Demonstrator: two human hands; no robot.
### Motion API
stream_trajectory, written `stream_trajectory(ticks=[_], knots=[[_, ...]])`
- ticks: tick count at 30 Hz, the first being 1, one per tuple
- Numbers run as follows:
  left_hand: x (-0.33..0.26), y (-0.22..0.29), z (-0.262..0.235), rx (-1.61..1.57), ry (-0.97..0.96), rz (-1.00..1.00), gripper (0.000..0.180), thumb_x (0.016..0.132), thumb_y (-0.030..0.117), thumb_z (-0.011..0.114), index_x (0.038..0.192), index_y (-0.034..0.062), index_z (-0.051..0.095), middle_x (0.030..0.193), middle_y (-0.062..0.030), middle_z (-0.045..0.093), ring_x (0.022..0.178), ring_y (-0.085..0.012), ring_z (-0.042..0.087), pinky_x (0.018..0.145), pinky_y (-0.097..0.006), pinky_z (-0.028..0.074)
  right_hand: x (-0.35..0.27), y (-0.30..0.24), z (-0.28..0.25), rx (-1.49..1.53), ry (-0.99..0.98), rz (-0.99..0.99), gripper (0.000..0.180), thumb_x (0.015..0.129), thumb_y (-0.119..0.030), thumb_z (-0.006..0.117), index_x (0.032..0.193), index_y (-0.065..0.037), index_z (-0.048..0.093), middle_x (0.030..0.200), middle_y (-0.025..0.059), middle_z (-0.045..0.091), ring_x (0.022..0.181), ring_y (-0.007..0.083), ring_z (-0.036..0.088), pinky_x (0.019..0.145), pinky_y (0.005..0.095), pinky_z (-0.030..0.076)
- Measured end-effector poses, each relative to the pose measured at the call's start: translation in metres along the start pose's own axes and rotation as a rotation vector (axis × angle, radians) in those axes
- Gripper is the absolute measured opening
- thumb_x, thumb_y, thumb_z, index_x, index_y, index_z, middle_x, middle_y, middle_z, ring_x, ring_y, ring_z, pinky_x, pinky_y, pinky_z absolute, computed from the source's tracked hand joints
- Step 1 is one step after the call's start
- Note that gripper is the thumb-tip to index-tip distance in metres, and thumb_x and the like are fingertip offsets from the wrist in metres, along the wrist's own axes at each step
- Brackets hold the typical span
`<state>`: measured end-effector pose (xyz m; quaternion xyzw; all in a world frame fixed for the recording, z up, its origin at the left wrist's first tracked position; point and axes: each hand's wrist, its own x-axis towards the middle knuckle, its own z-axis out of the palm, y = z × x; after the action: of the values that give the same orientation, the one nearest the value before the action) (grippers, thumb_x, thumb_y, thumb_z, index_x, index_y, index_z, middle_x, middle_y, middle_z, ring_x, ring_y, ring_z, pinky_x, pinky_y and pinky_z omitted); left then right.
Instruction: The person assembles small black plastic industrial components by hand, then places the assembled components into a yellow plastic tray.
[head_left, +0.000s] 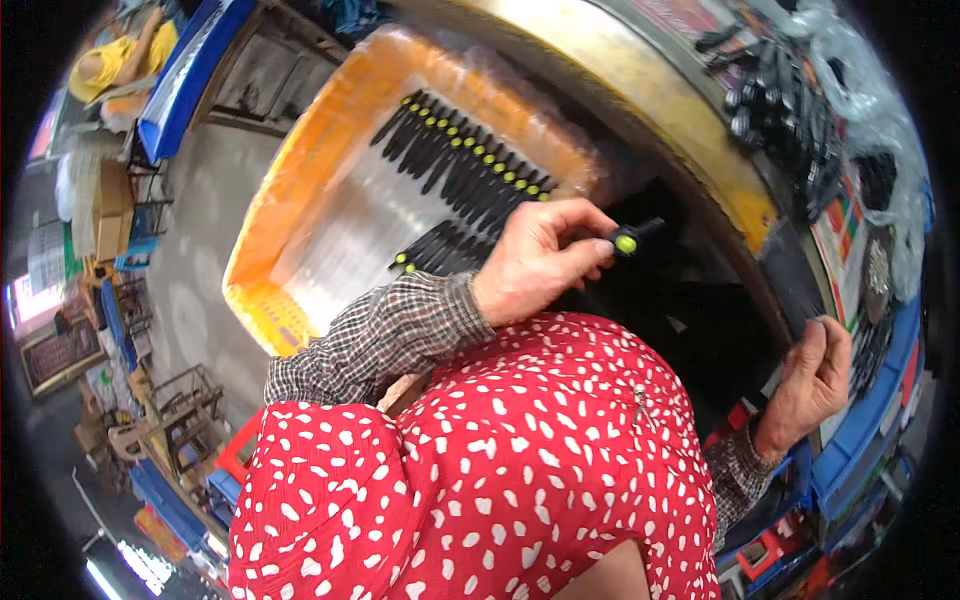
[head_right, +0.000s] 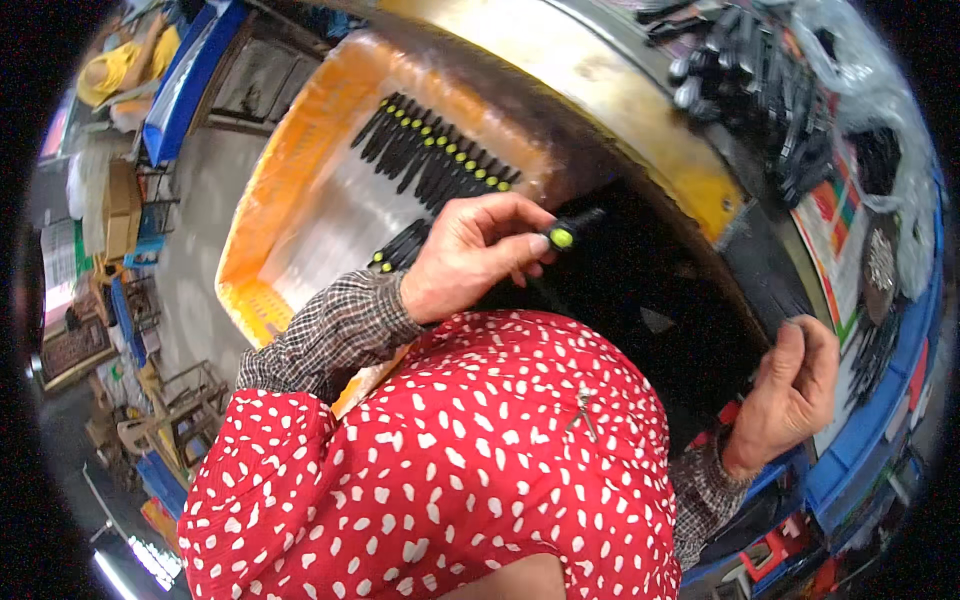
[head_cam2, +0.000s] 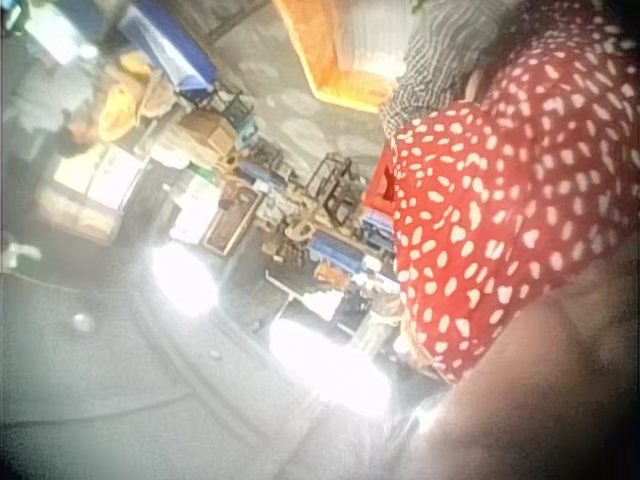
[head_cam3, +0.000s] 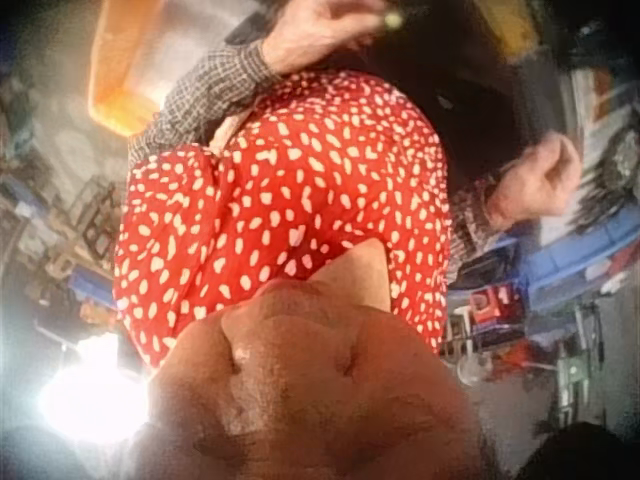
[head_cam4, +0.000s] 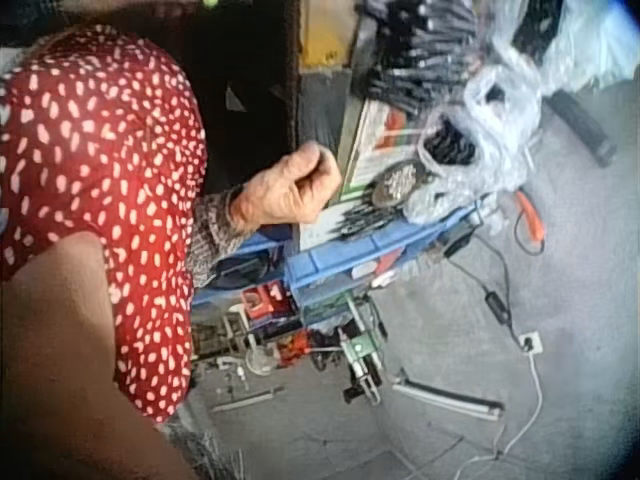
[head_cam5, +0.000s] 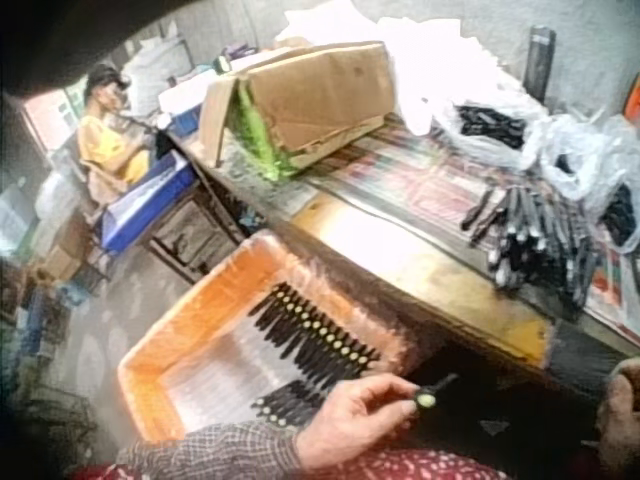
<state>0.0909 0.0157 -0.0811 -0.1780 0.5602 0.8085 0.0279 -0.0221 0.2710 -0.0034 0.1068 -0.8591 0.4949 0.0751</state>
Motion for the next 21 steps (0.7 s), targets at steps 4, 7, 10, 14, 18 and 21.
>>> stream_trajectory(ticks=[4, 7, 10, 14, 18, 21], knots=[[-0.017, -0.032, -0.078, 0.156, 0.331, 0.104, 0.018, 0.086, 0.006, 0.059, 0.102, -0.0028, 0.06, 0.089, -0.0057, 0.065, 0.08, -0.0106, 0.061, 0.07, -0.023, 0.049, 0.003, 0.001, 0.008, -0.02, 0.001, -0.032, 0.008, 0.09, -0.008, 0.058, 0.093, -0.001, 0.06, 0.072, -0.0057, 0.049, 0.056, 0.0, 0.035, 0.047, 0.0151, 0.025], [-0.032, -0.059, -0.155, 0.394, 0.575, 0.055, 0.021, 0.083, 0.003, 0.059, 0.103, -0.0035, 0.06, 0.085, -0.0065, 0.066, 0.075, -0.0101, 0.062, 0.068, -0.023, 0.049, 0.003, 0.001, 0.01, -0.058, -0.013, -0.06, 0.009, 0.09, -0.01, 0.059, 0.092, -0.001, 0.06, 0.072, -0.0056, 0.049, 0.056, 0.0001, 0.036, 0.047, 0.015, 0.025], [-0.051, -0.088, -0.211, 0.512, 0.731, -0.02, 0.022, 0.08, 0.002, 0.06, 0.101, -0.0033, 0.061, 0.079, -0.0071, 0.066, 0.071, -0.0098, 0.061, 0.064, -0.023, 0.048, 0.003, -0.001, 0.011, -0.09, -0.026, -0.072, 0.01, 0.09, -0.011, 0.059, 0.093, -0.001, 0.06, 0.072, -0.0052, 0.049, 0.056, 0.0004, 0.035, 0.048, 0.0151, 0.026], [-0.071, -0.11, -0.222, 0.65, 0.801, -0.142, 0.023, 0.077, 0.003, 0.059, 0.099, -0.0028, 0.062, 0.075, -0.0083, 0.066, 0.068, -0.0093, 0.06, 0.061, -0.022, 0.047, 0.004, 0.002, 0.012, -0.111, -0.013, -0.085, 0.011, 0.09, -0.01, 0.059, 0.095, 0.0, 0.061, 0.073, -0.0043, 0.05, 0.058, 0.0009, 0.036, 0.048, 0.0155, 0.026], [-0.074, -0.132, -0.216, 0.604, 0.77, -0.172, 0.026, 0.074, 0.007, 0.058, 0.098, -0.0006, 0.064, 0.073, -0.0096, 0.068, 0.064, -0.0129, 0.063, 0.061, -0.026, 0.049, 0.004, 0.002, 0.013, -0.111, -0.025, -0.081, 0.011, 0.09, -0.009, 0.059, 0.095, 0.0, 0.061, 0.074, -0.004, 0.051, 0.058, 0.001, 0.037, 0.049, 0.0156, 0.027], [-0.07, -0.12, -0.208, 0.591, 0.767, -0.165, 0.029, 0.072, 0.005, 0.06, 0.1, -0.0005, 0.064, 0.072, -0.0087, 0.067, 0.063, -0.0119, 0.061, 0.06, -0.026, 0.048, 0.004, 0.001, 0.012, -0.129, -0.029, -0.099, 0.011, 0.09, -0.009, 0.059, 0.095, 0.001, 0.061, 0.074, -0.0038, 0.051, 0.059, 0.0011, 0.037, 0.049, 0.0158, 0.028]])
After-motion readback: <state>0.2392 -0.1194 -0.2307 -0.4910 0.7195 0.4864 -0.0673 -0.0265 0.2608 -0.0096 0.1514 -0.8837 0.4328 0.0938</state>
